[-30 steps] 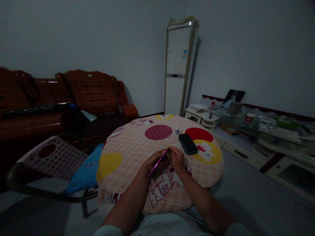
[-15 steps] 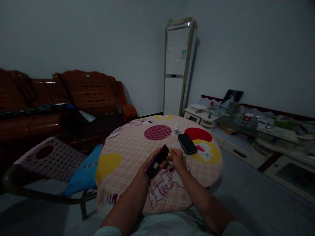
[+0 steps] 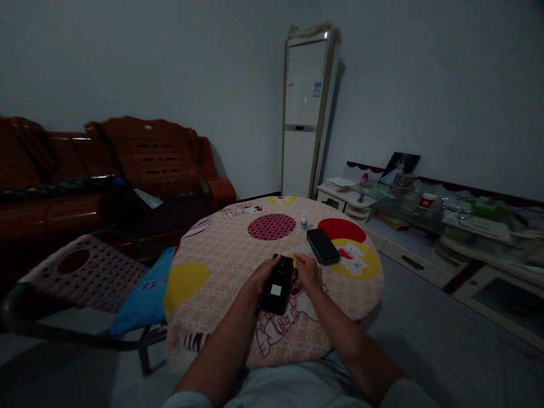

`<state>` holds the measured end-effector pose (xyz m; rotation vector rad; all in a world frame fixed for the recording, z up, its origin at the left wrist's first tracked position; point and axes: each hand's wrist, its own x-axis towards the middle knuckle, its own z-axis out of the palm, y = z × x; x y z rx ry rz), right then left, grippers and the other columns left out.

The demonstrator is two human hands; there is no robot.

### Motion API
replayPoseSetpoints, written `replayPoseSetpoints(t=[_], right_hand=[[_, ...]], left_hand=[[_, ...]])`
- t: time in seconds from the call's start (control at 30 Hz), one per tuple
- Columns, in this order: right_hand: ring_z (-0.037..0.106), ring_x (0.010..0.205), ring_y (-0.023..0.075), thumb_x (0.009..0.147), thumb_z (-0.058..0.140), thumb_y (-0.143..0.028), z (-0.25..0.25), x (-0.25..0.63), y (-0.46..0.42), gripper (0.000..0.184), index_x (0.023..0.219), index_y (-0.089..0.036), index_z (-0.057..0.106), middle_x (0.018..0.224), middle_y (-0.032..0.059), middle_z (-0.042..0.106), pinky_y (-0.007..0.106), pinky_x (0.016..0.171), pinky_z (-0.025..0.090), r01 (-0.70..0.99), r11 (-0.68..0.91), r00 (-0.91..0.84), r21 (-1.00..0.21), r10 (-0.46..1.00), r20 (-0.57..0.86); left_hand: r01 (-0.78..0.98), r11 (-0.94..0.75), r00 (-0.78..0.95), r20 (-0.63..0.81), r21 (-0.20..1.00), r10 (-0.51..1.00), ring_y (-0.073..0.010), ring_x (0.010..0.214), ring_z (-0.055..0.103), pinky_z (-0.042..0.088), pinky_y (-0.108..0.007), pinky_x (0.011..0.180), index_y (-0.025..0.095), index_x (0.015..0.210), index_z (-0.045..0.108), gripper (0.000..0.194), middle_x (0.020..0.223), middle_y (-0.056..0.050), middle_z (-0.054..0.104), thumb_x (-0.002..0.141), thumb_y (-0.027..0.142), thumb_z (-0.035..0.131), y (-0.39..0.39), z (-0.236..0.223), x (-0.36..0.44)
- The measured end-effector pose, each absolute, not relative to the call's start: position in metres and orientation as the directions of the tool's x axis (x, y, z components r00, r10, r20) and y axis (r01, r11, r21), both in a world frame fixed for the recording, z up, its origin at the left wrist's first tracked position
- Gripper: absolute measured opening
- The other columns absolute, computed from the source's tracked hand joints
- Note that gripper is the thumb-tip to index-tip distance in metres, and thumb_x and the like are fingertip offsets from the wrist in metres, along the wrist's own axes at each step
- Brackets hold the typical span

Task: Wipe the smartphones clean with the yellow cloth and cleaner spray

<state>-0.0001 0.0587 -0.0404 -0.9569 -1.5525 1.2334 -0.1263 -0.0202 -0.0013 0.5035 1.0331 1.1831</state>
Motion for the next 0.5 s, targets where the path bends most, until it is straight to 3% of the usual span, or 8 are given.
replayPoseSetpoints(t=[0.1, 0.17, 0.33, 0.5], right_hand=[[0.066, 0.082, 0.0209, 0.072, 0.047, -0.025, -0.038, 0.002, 0.059, 0.034, 0.091, -0.017, 0.074, 0.089, 0.0050, 0.074, 0.031, 0.076, 0.052, 0.082, 0.370, -0.291, -0.926, 0.897, 0.332], [0.066, 0.089, 0.0218, 0.072, 0.047, -0.022, -0.036, 0.003, 0.058, 0.033, 0.090, -0.018, 0.075, 0.093, 0.0053, 0.074, 0.032, 0.084, 0.050, 0.095, 0.420, -0.292, -0.903, 0.879, 0.378], [0.065, 0.082, 0.0206, 0.075, 0.047, -0.019, -0.033, 0.003, 0.049, 0.033, 0.094, -0.019, 0.075, 0.087, 0.0050, 0.072, 0.029, 0.076, 0.050, 0.091, 0.522, -0.370, -0.848, 0.808, 0.458], [0.063, 0.080, 0.0192, 0.076, 0.050, -0.018, -0.032, 0.002, 0.041, 0.030, 0.093, -0.019, 0.075, 0.084, 0.0047, 0.071, 0.028, 0.075, 0.048, 0.067, 0.581, -0.404, -0.811, 0.759, 0.511]], left_hand=[[-0.398, 0.226, -0.126, -0.296, 0.889, 0.947, -0.0216, 0.053, 0.065, 0.051, -0.031, 0.053, 0.008, 0.085, 0.064, 0.037, 0.068, -0.014, 0.069, 0.087, 0.043, 0.052, -0.019, -0.002, -0.124], [-0.369, 0.176, -0.211, -0.267, 0.913, 0.940, -0.0206, 0.050, 0.064, 0.050, -0.029, 0.050, 0.008, 0.080, 0.065, 0.036, 0.065, -0.013, 0.068, 0.085, 0.043, 0.056, -0.017, -0.004, -0.126], [-0.368, 0.061, -0.437, -0.231, 0.928, 0.869, -0.0157, 0.046, 0.059, 0.045, -0.024, 0.046, 0.009, 0.075, 0.065, 0.035, 0.059, -0.007, 0.064, 0.076, 0.044, 0.066, -0.009, -0.016, -0.135], [-0.375, 0.012, -0.520, -0.221, 0.927, 0.825, -0.0154, 0.048, 0.059, 0.045, -0.024, 0.046, 0.011, 0.075, 0.064, 0.036, 0.061, -0.006, 0.064, 0.073, 0.047, 0.067, -0.004, -0.020, -0.139]])
